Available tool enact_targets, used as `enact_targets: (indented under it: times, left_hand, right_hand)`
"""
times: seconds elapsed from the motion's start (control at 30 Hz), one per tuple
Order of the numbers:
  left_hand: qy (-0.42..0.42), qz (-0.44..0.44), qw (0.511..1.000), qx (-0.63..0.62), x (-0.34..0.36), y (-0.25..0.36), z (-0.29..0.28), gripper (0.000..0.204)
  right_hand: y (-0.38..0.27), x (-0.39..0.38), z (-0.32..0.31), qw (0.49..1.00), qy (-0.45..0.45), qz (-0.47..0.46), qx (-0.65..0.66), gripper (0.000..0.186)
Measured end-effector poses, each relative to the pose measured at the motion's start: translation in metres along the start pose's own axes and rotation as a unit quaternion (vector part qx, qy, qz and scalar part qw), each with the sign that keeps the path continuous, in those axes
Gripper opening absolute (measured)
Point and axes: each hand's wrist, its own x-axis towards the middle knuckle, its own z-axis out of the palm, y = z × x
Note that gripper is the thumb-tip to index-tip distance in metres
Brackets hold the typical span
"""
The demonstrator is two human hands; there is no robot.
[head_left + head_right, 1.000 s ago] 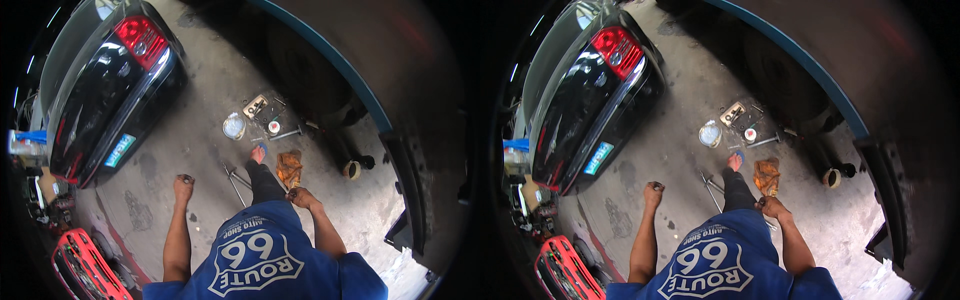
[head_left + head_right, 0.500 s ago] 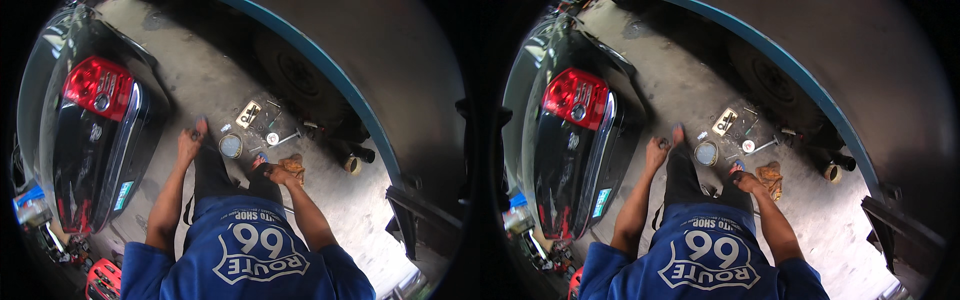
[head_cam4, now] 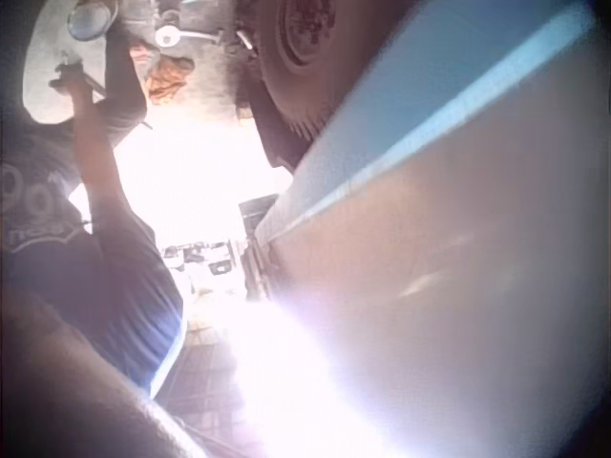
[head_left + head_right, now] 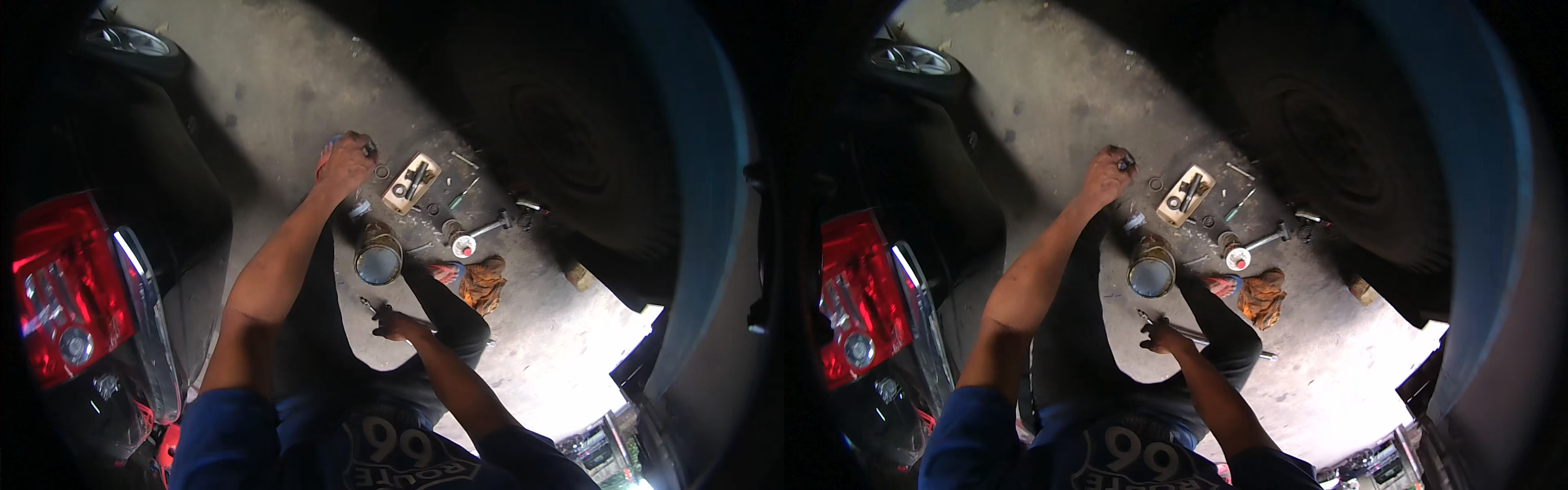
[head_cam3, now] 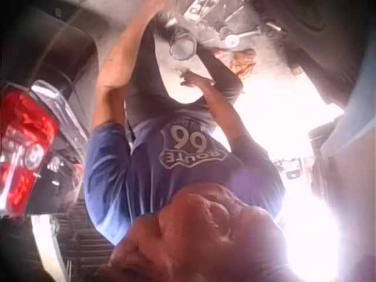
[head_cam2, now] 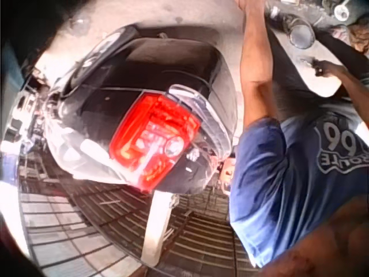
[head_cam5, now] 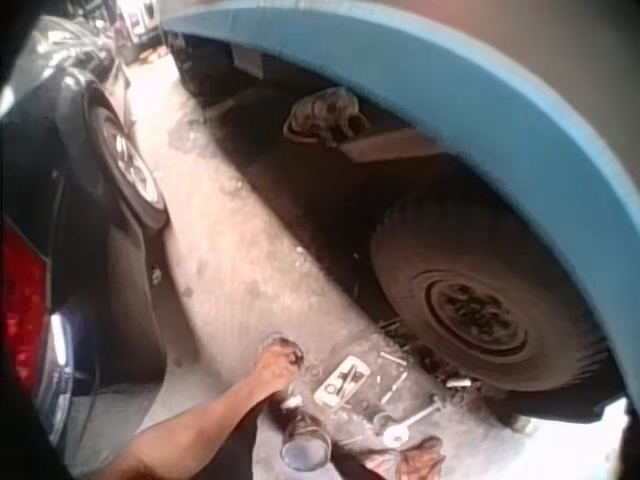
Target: The person uses pliers to manipulate a small metal part, then sits on the floor to work on a car's wheel hub, inserting and adjusting a cylindrical metal component. They later walk through the garage and handle additional small parts near a tool cart.
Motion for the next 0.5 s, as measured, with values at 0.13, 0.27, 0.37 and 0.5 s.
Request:
enact_targets:
  times: [0.13,0.27,0.37,0.5]
  left_hand:
    - [-0.022,-0.114,0.987,-0.109,-0.002,-0.016,0.022,0.019]
    - [-0.071,-0.041,0.995,-0.061,0.004,-0.005,0.026,0.017]
    - [-0.109,-0.053,0.989,-0.084,0.032,0.006,0.025,0.017]
    - [-0.128,-0.024,0.989,-0.064,0.057,0.024,0.008,0.014]
  right_hand:
    - [0.045,0.078,-0.021,0.954,0.3,0.001,0.009,0.078]
    - [0.105,0.152,-0.091,0.983,0.164,0.075,0.024,0.098]
    - [0.136,0.19,-0.108,0.991,0.016,0.109,0.071,0.106]
    - [0.151,0.201,-0.081,0.996,-0.005,0.032,0.082,0.101]
